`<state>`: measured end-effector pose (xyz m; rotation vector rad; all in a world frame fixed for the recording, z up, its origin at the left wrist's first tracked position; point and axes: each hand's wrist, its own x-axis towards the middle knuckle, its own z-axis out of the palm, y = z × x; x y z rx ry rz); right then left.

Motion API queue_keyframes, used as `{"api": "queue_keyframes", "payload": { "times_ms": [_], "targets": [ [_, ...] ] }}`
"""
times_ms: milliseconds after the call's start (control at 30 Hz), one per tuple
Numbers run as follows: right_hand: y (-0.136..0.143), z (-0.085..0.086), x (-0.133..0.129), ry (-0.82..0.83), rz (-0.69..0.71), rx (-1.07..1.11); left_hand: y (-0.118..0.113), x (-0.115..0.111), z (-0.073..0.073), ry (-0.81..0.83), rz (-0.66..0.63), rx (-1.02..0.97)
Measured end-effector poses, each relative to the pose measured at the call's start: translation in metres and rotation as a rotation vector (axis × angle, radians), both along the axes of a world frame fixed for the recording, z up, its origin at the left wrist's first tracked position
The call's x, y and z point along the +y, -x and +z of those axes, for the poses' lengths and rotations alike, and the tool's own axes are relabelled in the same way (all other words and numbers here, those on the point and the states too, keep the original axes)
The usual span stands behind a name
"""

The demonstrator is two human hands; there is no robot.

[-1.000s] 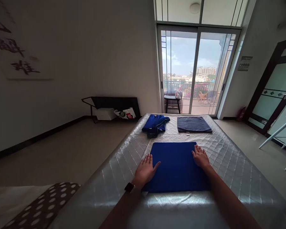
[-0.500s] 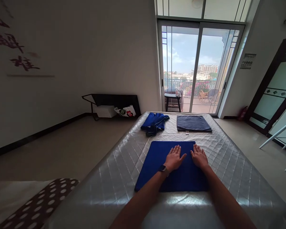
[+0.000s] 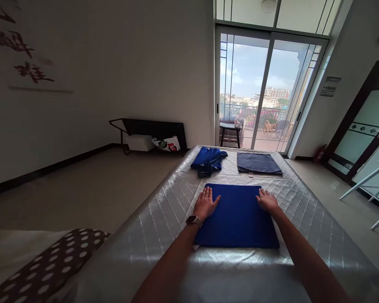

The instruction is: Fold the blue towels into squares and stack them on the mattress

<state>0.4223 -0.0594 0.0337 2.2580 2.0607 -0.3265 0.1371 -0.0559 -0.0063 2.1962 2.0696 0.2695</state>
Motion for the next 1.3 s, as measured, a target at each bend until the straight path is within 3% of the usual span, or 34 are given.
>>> {"api": "queue_keyframes", "payload": {
  "times_ms": [100, 267, 400, 500, 667, 767, 867, 1033, 1100, 1200, 1300],
  "targets": [
    [0.005, 0.0, 0.007, -0.061, 0.002, 0.007, 0.001, 0.002, -0.004, -0.014, -0.004, 0.01],
    [0.012, -0.015, 0.008, -0.127, -0.028, 0.043, 0.01, 0.007, -0.013, 0.005, -0.016, 0.051],
    [0.011, -0.02, 0.007, -0.152, -0.036, 0.089, 0.008, 0.015, -0.011, 0.019, 0.01, 0.088],
    [0.011, -0.021, 0.007, -0.162, -0.036, 0.118, -0.024, 0.021, -0.006, -0.045, -0.094, 0.087],
    [0.01, -0.02, 0.006, -0.168, -0.019, 0.143, -0.118, 0.024, -0.002, -0.087, -0.39, 0.015],
    [0.01, -0.018, 0.003, -0.157, -0.005, 0.143, -0.143, 0.025, -0.003, -0.088, -0.381, 0.004],
    [0.011, -0.017, 0.002, -0.147, -0.011, 0.151, -0.116, 0.031, -0.007, -0.074, -0.288, 0.025],
    [0.011, -0.019, 0.003, -0.154, -0.023, 0.165, -0.013, 0.047, -0.018, -0.062, -0.122, 0.126],
    [0.01, -0.02, 0.004, -0.157, -0.024, 0.161, 0.018, 0.049, -0.021, -0.082, -0.076, 0.139],
    [0.01, -0.022, 0.005, -0.155, -0.024, 0.143, 0.035, 0.046, -0.025, -0.112, -0.058, 0.128],
    [0.012, -0.023, 0.005, -0.148, -0.032, 0.121, 0.03, 0.043, -0.025, -0.119, -0.043, 0.123]
  ]
}}
